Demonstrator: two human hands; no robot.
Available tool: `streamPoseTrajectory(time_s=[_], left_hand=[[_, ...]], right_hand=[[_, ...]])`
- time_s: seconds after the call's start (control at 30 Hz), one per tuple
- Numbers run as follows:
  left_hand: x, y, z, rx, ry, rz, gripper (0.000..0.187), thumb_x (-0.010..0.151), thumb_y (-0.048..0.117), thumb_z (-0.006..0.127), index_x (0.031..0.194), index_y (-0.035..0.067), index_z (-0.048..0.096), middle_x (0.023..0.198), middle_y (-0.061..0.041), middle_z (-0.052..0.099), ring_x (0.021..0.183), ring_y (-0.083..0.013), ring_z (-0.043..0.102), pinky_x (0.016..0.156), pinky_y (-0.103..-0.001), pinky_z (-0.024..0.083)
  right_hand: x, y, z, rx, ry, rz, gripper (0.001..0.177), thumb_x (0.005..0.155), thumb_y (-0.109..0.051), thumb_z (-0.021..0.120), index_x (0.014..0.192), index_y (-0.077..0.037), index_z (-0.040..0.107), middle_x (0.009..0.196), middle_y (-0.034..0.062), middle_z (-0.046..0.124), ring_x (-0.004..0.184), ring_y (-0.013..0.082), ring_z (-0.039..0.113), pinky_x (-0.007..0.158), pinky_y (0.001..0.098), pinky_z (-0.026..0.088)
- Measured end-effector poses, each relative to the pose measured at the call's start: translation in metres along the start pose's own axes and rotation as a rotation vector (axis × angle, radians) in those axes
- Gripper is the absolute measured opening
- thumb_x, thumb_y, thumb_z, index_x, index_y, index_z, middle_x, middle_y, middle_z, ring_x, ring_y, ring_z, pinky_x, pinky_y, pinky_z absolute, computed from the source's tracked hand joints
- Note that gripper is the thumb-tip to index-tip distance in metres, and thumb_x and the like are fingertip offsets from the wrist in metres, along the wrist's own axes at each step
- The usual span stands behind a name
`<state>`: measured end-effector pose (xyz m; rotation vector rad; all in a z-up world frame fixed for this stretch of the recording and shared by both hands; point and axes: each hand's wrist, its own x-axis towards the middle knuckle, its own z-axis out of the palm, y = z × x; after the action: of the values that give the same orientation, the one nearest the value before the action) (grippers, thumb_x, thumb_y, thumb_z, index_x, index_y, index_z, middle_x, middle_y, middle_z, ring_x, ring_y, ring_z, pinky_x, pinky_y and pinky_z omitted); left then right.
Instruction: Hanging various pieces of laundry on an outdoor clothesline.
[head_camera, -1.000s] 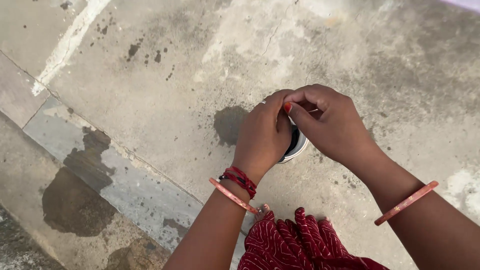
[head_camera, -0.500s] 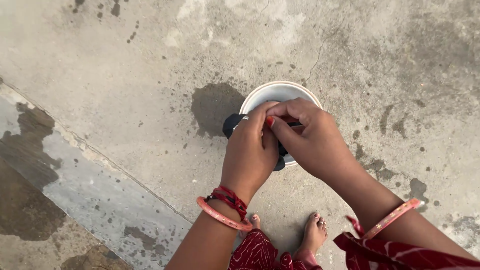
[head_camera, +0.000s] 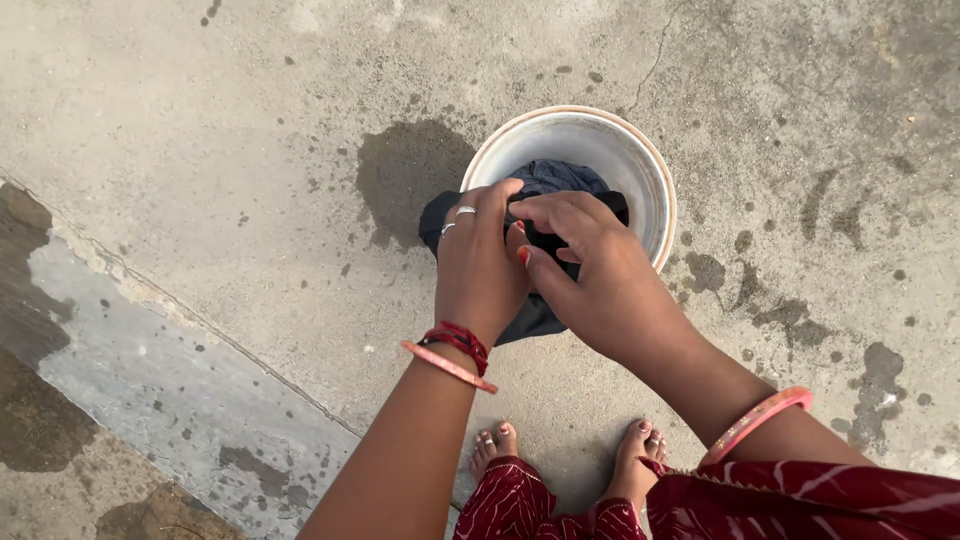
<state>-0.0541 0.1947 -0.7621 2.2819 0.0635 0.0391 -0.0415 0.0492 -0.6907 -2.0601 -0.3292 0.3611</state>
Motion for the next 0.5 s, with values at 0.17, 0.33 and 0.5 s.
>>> streamPoseTrajectory(time_s=[0.17, 0.33, 0.5], left_hand=[[0.009, -0.047, 0.022, 0.35, 0.016, -0.064, 0.054, 0.086, 0.014, 0.076, 0.135, 0.017, 0.053, 0.14, -0.012, 0.056, 0.135, -0.0352, 0.051, 0.105, -0.055, 0.044], [0.022, -0.06, 0.015, 0.555, -0.126, -0.501, 0.111, 0.076, 0.028, 0.088, 0.158, 0.02, 0.013, 0.169, -0.018, 0.008, 0.15, -0.0431, 0.02, 0.106, -0.058, 0.036], [0.023, -0.088, 0.021, 0.402, -0.202, -0.535, 0.113, 0.075, 0.026, 0.088, 0.16, 0.022, 0.013, 0.166, -0.02, 0.012, 0.144, -0.0442, 0.031, 0.108, -0.047, 0.043]], right_hand=[[-0.005, 0.017, 0.009, -0.015, -0.022, 0.035, 0.041, 0.09, -0.012, 0.068, 0.131, -0.008, 0.063, 0.135, 0.0107, 0.06, 0.124, 0.0255, 0.063, 0.096, 0.0389, 0.056], [-0.008, 0.022, 0.014, -0.009, -0.053, 0.076, 0.042, 0.091, -0.014, 0.068, 0.132, -0.012, 0.063, 0.139, 0.0104, 0.058, 0.125, 0.0255, 0.063, 0.096, 0.0399, 0.057], [-0.009, 0.025, 0.02, 0.004, -0.072, 0.083, 0.042, 0.091, -0.015, 0.067, 0.133, -0.012, 0.062, 0.141, 0.0111, 0.055, 0.129, 0.0274, 0.06, 0.098, 0.0401, 0.058]])
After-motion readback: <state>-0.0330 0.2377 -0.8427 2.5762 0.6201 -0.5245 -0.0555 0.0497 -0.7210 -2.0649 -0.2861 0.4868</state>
